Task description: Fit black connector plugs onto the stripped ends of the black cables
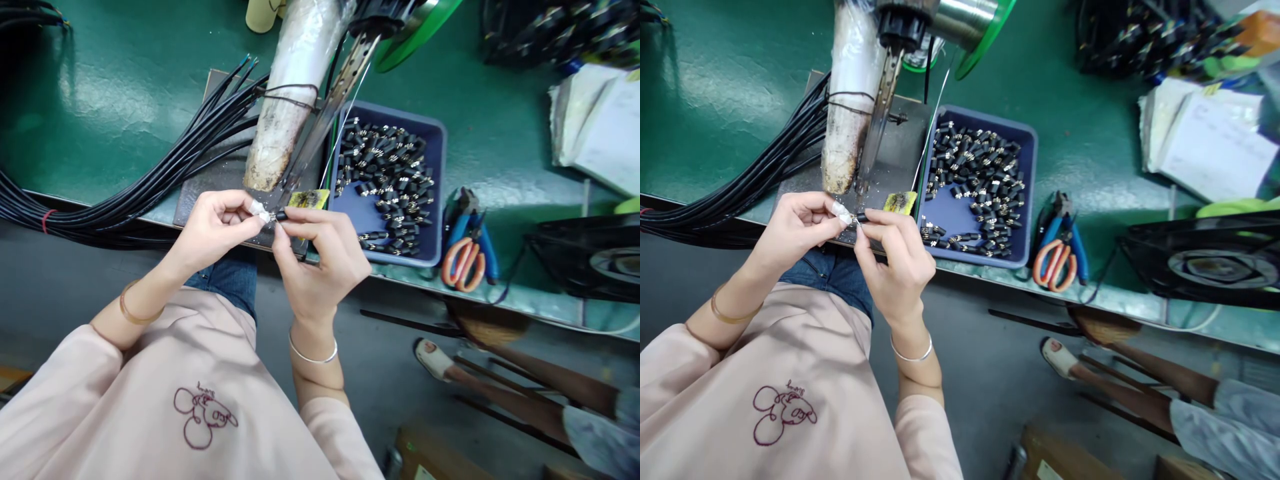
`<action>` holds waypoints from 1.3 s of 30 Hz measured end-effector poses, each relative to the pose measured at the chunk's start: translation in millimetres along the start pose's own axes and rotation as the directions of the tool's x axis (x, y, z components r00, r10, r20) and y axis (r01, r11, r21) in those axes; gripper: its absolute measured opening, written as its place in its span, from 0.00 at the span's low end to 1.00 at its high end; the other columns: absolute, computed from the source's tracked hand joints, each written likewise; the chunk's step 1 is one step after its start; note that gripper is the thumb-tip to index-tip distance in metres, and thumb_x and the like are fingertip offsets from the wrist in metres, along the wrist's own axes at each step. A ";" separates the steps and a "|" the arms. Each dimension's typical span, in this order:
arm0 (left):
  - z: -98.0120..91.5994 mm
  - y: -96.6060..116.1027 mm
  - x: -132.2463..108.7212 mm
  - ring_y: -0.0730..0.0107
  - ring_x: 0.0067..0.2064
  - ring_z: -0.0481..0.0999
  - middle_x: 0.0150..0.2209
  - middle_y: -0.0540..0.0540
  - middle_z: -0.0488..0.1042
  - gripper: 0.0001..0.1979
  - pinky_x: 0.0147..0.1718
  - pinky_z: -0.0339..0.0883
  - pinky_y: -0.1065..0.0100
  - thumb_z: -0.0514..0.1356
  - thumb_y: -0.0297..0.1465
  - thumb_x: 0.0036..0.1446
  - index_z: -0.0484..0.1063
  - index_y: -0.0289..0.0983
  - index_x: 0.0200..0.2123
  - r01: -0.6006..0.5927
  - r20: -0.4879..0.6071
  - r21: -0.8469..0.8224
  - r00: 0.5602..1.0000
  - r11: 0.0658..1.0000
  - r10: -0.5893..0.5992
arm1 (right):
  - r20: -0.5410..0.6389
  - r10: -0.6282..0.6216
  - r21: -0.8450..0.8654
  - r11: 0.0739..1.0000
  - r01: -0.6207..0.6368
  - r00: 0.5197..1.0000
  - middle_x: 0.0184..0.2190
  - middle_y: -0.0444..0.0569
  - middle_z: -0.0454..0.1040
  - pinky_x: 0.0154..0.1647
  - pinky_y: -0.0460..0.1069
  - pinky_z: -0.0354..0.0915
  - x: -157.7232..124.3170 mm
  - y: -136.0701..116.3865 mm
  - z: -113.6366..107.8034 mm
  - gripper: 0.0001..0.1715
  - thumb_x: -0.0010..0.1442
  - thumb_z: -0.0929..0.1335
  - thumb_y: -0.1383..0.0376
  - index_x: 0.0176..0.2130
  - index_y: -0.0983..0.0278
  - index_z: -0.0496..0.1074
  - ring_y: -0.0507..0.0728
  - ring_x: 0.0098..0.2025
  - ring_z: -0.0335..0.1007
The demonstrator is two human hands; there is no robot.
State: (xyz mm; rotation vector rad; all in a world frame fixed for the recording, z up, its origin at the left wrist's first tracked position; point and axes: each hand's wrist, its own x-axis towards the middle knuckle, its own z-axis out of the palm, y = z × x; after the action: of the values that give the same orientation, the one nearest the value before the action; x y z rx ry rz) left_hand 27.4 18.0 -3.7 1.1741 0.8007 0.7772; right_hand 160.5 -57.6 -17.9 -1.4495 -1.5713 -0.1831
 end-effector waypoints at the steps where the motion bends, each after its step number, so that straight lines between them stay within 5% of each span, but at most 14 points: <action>1: 0.3 0.2 0.1 0.82 0.21 0.61 0.20 0.54 0.68 0.12 0.19 0.56 0.76 0.72 0.32 0.42 0.72 0.33 0.21 0.001 -0.002 -0.001 1.000 1.000 -0.001 | -0.001 -0.002 0.001 1.000 0.002 1.000 0.35 0.44 0.80 0.41 0.51 0.74 0.0 0.2 0.1 0.07 0.59 0.70 0.72 0.32 0.61 0.71 0.54 0.38 0.78; 25: 0.6 0.3 0.9 0.80 0.23 0.65 0.22 0.52 0.70 0.14 0.23 0.60 0.74 0.73 0.35 0.42 0.72 0.33 0.23 -0.027 -0.012 0.014 1.000 1.000 0.027 | -0.029 -0.028 -0.053 0.998 0.027 0.999 0.35 0.45 0.80 0.40 0.51 0.74 1.4 -1.5 1.3 0.07 0.59 0.70 0.72 0.32 0.60 0.70 0.54 0.37 0.78; 39: -1.0 -2.6 -1.9 0.82 0.22 0.63 0.21 0.54 0.68 0.07 0.21 0.58 0.76 0.67 0.29 0.47 0.72 0.32 0.23 -0.034 0.023 0.058 0.999 0.998 0.032 | -0.019 -0.021 0.018 1.000 0.022 1.000 0.35 0.46 0.80 0.39 0.49 0.74 -3.0 -0.9 -0.6 0.11 0.57 0.70 0.74 0.32 0.60 0.67 0.54 0.37 0.79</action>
State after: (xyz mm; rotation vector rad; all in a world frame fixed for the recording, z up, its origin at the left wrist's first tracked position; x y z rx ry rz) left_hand 25.9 16.3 -6.1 1.2489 0.7922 0.7713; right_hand 159.6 -60.4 -19.3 -1.4130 -1.5697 -0.1940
